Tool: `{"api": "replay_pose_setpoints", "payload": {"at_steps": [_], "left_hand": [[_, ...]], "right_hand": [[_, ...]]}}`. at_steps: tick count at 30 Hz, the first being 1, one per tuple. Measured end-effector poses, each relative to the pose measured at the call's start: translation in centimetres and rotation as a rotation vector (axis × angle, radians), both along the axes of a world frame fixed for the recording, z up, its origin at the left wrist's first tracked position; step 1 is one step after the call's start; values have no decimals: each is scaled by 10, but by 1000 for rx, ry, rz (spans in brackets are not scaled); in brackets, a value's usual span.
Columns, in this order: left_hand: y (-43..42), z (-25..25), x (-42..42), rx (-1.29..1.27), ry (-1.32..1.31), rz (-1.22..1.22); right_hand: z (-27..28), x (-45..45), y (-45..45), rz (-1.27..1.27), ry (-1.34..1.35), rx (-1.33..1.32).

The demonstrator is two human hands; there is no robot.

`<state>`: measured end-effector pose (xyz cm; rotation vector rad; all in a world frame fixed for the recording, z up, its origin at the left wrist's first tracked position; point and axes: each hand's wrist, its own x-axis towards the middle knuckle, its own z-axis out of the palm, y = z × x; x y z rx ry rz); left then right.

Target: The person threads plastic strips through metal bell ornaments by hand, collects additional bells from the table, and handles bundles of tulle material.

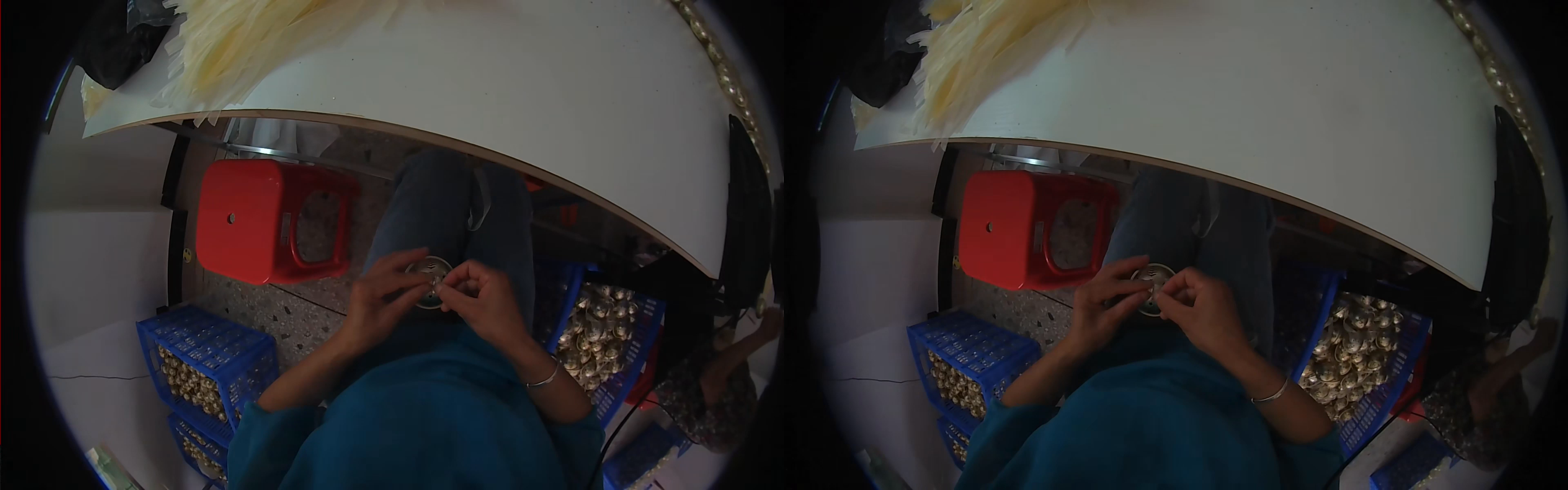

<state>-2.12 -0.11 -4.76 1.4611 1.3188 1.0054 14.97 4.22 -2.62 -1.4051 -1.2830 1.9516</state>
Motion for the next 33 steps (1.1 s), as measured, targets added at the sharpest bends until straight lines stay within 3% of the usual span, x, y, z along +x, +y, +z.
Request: {"api": "replay_pose_setpoints", "payload": {"at_steps": [3, 6, 8, 11, 18, 20, 21, 23, 24, 26, 27, 29, 33], "left_hand": [[3, 1, 2, -67, -23, -8], [5, 9, 11, -197, -81, 73], [2, 9, 16, -233, -169, 189], [4, 13, 14, -96, -70, 114], [8, 9, 23, 69, 86, -106], [11, 22, 30, 251, 343, -89], [15, 28, 37, 249, 343, -99], [20, 35, 52, 304, 601, -233], [19, 31, 57, 302, 599, -232], [21, 19, 62, 108, 862, -390], [20, 17, 58, 110, 868, -384], [12, 16, 34, 135, 479, -286], [-2, 15, -12, -21, 320, -219]], "right_hand": [[-1, 2, 0, 27, -19, 8], [1, 9, 2, -23, 133, -29], [8, 29, 2, 136, 315, -208], [2, 63, -16, 182, 448, -310], [-12, 75, -27, -58, 335, -256], [4, 80, -27, -109, 311, -161], [5, 85, -26, -119, 313, -163], [5, 94, -23, -146, 90, -49], [5, 96, -23, -144, 88, -52], [4, 97, -17, -150, 46, -54], [5, 95, -15, -146, 51, -50], [5, 83, -15, -143, 192, -89], [-3, 45, -5, -95, 367, -115]]}}
